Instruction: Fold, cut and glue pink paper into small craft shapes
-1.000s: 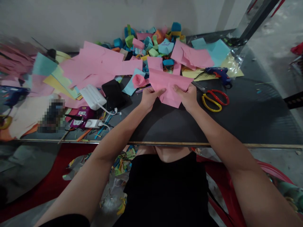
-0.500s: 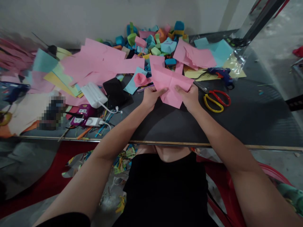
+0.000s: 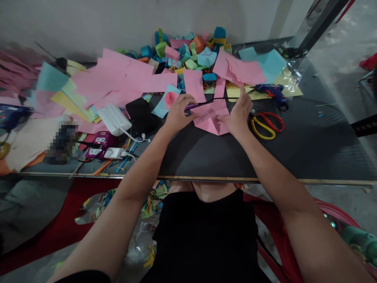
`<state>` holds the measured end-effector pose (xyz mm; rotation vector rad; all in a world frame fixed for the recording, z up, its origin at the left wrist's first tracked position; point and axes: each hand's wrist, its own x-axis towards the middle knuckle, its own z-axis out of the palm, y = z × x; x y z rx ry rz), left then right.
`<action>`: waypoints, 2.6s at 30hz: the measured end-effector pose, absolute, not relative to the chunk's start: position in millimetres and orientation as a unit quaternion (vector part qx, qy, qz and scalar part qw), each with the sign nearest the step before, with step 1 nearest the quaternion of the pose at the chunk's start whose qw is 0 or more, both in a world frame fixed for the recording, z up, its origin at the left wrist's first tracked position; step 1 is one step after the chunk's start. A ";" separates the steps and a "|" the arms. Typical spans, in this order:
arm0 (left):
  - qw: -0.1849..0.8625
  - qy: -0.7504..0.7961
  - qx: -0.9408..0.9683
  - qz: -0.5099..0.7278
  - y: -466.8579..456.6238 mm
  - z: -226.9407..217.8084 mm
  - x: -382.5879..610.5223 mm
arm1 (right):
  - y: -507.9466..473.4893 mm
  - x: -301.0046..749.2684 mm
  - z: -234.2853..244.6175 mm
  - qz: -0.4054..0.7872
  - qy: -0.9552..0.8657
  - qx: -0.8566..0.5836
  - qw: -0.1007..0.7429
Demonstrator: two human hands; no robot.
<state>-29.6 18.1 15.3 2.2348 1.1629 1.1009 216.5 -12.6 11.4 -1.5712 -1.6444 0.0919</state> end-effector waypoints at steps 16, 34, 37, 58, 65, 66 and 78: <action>0.175 0.276 0.914 0.239 8.3 2.4 -21.4 | -13.6 210.9 11.5 0.253 -0.728 -0.564 0.296; 0.167 0.318 0.913 0.194 -3.8 -0.5 -8.3 | -4.1 221.1 7.3 0.292 -0.710 -0.561 0.310; 0.163 0.334 0.907 0.198 -3.6 -3.0 -6.2 | -3.1 221.4 5.0 0.296 -0.706 -0.560 0.317; 0.104 0.287 0.937 0.171 -9.5 11.9 -8.6 | -3.0 235.0 14.5 0.175 -0.809 -0.509 0.237; 0.101 0.273 0.948 0.127 -11.4 16.8 -7.9 | -4.3 232.1 19.8 0.121 -0.828 -0.523 0.165; 0.103 0.274 0.948 0.123 -11.0 16.7 -7.5 | -4.5 231.8 20.0 0.122 -0.828 -0.523 0.164; 0.108 0.317 0.936 0.106 -15.9 16.5 -0.3 | -3.1 232.4 15.7 0.166 -0.802 -0.533 0.213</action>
